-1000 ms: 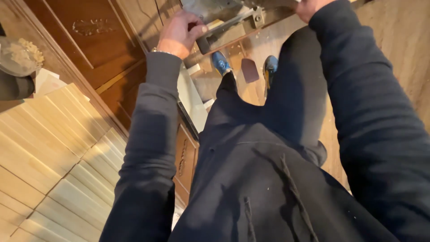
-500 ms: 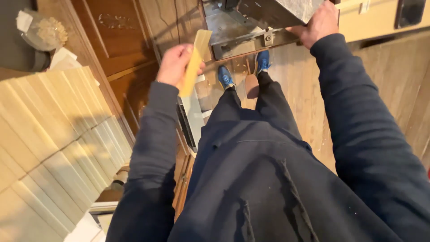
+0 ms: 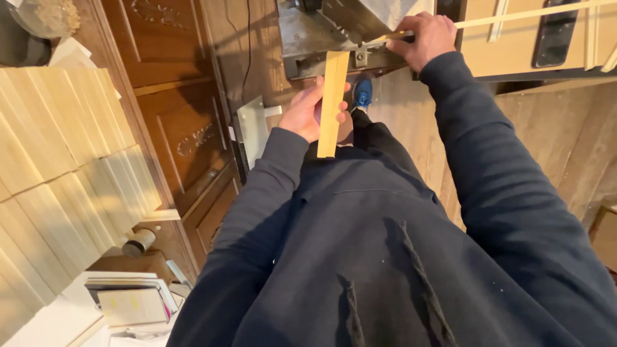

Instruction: Using a manual miter trimmer to cut precise angles on wood molding strips.

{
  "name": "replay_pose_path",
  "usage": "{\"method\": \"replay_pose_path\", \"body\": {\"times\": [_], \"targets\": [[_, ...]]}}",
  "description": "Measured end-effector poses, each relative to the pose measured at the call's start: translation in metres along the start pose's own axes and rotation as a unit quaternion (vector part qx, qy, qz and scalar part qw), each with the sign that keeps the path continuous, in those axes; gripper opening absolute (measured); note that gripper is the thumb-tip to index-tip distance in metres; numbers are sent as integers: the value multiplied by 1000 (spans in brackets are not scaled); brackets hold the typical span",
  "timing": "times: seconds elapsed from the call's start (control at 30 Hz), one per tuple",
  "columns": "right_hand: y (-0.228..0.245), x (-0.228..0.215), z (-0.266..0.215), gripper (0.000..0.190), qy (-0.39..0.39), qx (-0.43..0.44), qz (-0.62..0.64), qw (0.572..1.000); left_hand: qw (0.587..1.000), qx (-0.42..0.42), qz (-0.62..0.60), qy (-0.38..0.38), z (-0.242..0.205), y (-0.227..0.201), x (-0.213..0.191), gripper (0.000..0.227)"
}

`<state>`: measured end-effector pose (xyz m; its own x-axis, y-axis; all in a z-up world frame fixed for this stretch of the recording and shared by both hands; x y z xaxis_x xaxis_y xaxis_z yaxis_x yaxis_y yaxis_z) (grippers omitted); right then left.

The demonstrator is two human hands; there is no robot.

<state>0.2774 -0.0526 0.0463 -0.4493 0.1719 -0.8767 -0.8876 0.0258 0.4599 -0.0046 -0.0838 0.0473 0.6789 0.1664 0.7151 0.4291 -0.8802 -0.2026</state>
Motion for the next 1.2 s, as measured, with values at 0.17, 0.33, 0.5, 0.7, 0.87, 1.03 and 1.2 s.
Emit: {"method": "replay_pose_path", "body": {"times": [0.17, 0.33, 0.5, 0.7, 0.87, 1.03, 1.2], "targets": [[9, -8, 1, 27, 44, 24, 41, 998, 1000, -1, -8, 2, 2, 12, 17, 49], [35, -47, -2, 23, -50, -67, 40, 996, 1000, -18, -6, 2, 10, 31, 18, 51], [37, -70, -31, 21, -26, 99, 228, 968, 999, -46, 13, 15, 19, 48, 33, 49], [57, -48, -76, 23, 86, 262, 507, 817, 994, -85, 73, 16, 34, 73, 44, 46], [54, -38, -92, 22, 71, 325, 560, 759, 988, -100, 118, -2, 41, 77, 42, 45], [53, -30, -103, 21, 47, 344, 561, 751, 980, -102, 168, -22, 35, 78, 50, 42], [49, -23, -114, 20, 25, 372, 555, 744, 963, -42, 261, -58, 36, 81, 53, 40]]}}
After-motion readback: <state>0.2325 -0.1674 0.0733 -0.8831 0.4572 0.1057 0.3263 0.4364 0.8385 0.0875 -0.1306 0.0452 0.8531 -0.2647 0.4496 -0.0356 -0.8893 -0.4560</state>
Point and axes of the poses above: each hand's wrist, its own z-axis towards the middle knuckle, its own x-axis out of the palm, y = z × x, the point moved 7 cm from there along z, towards the middle knuckle, and after that the axes turned 10 degrees about -y, right-handed, at the moved point
